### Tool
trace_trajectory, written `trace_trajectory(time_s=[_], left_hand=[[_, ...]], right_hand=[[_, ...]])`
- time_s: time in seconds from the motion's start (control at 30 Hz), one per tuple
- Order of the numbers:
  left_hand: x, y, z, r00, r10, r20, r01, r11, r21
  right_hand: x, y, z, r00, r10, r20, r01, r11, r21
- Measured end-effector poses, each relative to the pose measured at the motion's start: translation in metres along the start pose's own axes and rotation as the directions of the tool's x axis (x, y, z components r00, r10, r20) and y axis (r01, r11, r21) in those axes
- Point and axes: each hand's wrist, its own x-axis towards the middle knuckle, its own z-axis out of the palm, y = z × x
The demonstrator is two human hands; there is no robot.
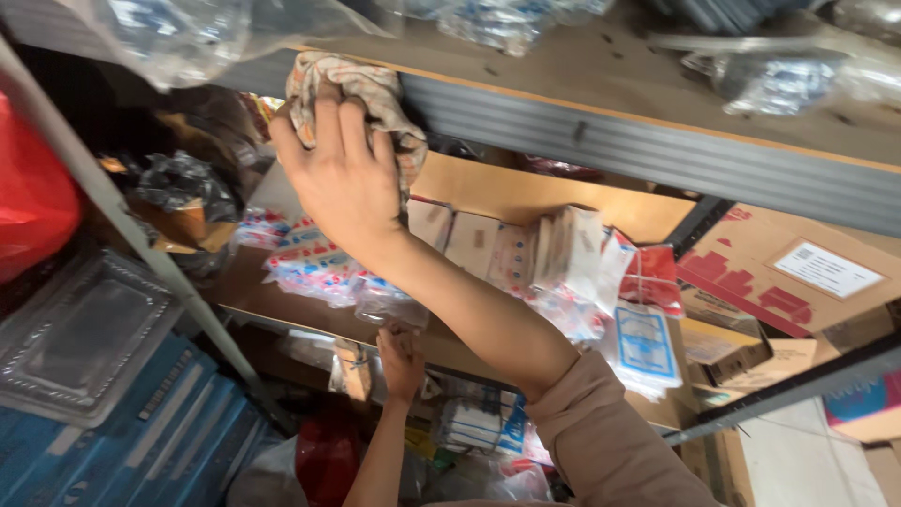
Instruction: The person repeatedly picks up plastic-wrapped packages of plastic bags from a cardboard box, wipes each package with a cloth, and places them on a shelf. The person also ties a bundle of red plastic bags with a rubber band and places it on the shelf.
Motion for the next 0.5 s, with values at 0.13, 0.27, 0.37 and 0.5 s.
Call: trace_trajectory(time_s=[0.13,0.27,0.37,0.5], left_hand=[[0.003,-0.017,-0.019,0.964,-0.266,-0.008,0.263,0.959,-0.104],[0.007,-0.031,-0.032,0.983,-0.179,-0.040,0.179,0.984,-0.001],[0.010,-0.040,-0.042,0.977,-0.200,-0.074,0.198,0.979,-0.040],[0.012,-0.054,-0.058,0.973,-0.210,-0.094,0.206,0.977,-0.050]], right_hand=[[0.013,-0.028,0.022,0.999,-0.041,-0.028,0.041,0.999,-0.026],[0.025,-0.061,0.048,0.997,-0.078,-0.004,0.078,0.997,0.019],[0.033,-0.085,0.068,0.994,-0.107,-0.008,0.107,0.994,0.015],[0.045,-0.115,0.094,0.990,-0.112,-0.087,0.116,0.992,0.045]])
